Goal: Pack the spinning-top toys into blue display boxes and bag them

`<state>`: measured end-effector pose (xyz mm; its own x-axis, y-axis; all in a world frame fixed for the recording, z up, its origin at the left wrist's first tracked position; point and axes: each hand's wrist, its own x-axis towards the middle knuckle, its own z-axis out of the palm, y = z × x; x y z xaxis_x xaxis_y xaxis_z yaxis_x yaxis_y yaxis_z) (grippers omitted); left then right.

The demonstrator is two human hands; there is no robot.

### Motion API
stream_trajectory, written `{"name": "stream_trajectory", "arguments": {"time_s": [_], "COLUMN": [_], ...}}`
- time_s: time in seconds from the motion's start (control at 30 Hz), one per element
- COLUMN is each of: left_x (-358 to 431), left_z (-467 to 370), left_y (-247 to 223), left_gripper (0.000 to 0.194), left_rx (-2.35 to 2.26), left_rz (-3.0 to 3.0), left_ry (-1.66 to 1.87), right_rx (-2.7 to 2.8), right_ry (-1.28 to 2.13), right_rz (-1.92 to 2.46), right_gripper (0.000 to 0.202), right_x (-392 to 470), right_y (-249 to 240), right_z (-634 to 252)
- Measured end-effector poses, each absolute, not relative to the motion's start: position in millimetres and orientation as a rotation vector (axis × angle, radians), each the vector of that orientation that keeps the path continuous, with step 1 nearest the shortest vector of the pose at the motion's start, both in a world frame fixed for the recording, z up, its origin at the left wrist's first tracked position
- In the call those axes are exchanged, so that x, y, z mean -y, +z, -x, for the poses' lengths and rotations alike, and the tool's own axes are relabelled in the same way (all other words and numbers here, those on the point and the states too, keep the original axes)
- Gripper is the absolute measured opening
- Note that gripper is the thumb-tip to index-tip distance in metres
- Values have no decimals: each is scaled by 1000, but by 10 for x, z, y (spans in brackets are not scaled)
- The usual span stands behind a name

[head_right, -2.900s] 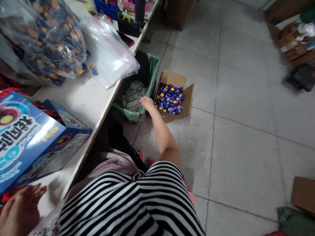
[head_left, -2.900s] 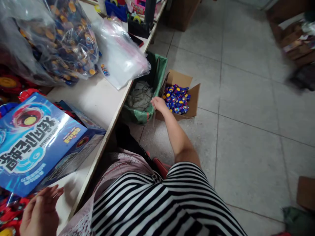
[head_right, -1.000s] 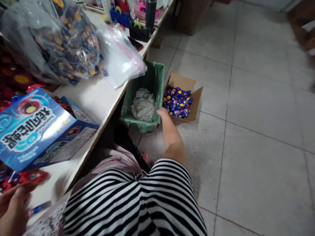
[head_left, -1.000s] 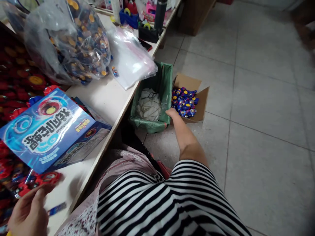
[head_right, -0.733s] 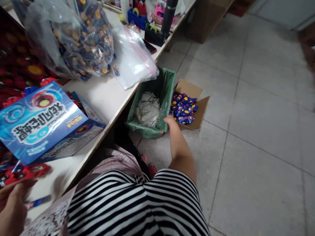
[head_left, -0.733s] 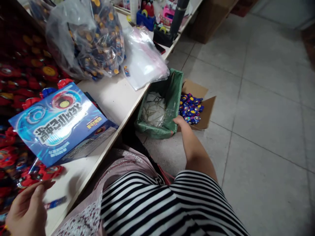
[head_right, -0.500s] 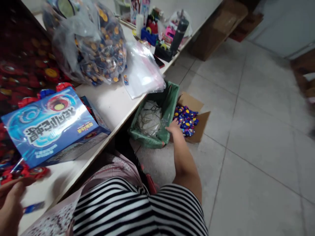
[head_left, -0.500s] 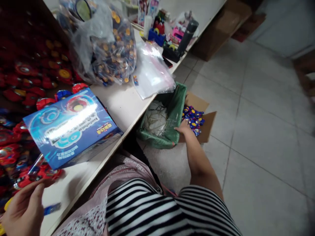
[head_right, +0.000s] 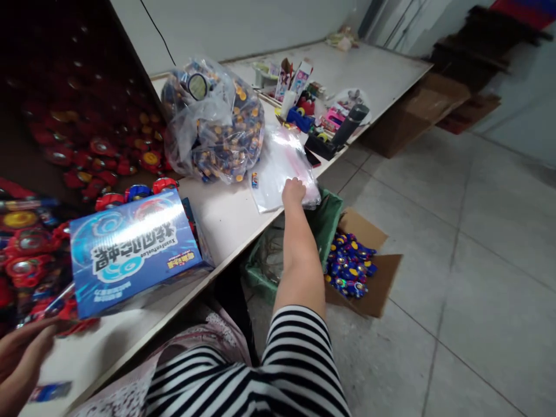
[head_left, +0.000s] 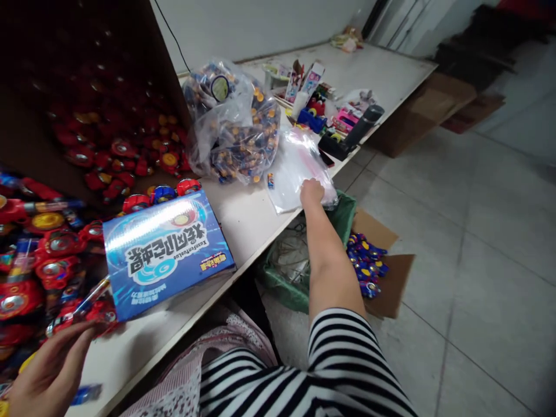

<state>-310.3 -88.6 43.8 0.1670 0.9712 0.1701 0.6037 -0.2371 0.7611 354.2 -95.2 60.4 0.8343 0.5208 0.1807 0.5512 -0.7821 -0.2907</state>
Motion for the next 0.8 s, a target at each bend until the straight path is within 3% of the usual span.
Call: {"name": "stream_trajectory", "arguments": {"time_s": [0.17,0.4,0.57,0.8], "left_x": [872,704,807,848], "left_z": [3013,2855,2907,3024], "left_y": [556,615,604,486], "left_gripper": [23,23,15,15], "left_rx": [-1671,-1314,-1307,-1301], "left_rz": [-1607,-1773,-1672,-1721], "left_ry": [859,987,948,983], "right_rx": [762,529,395,427], "right_ry": [-113,14,235,372], "right_rz": [2504,2370,2364,2533], "right_gripper": [25,29,44,39], "right_x": [918,745,580,490], "right_y": [701,917,984,1049], "right_z": [-3486,-3211,-2926,-2646]}}
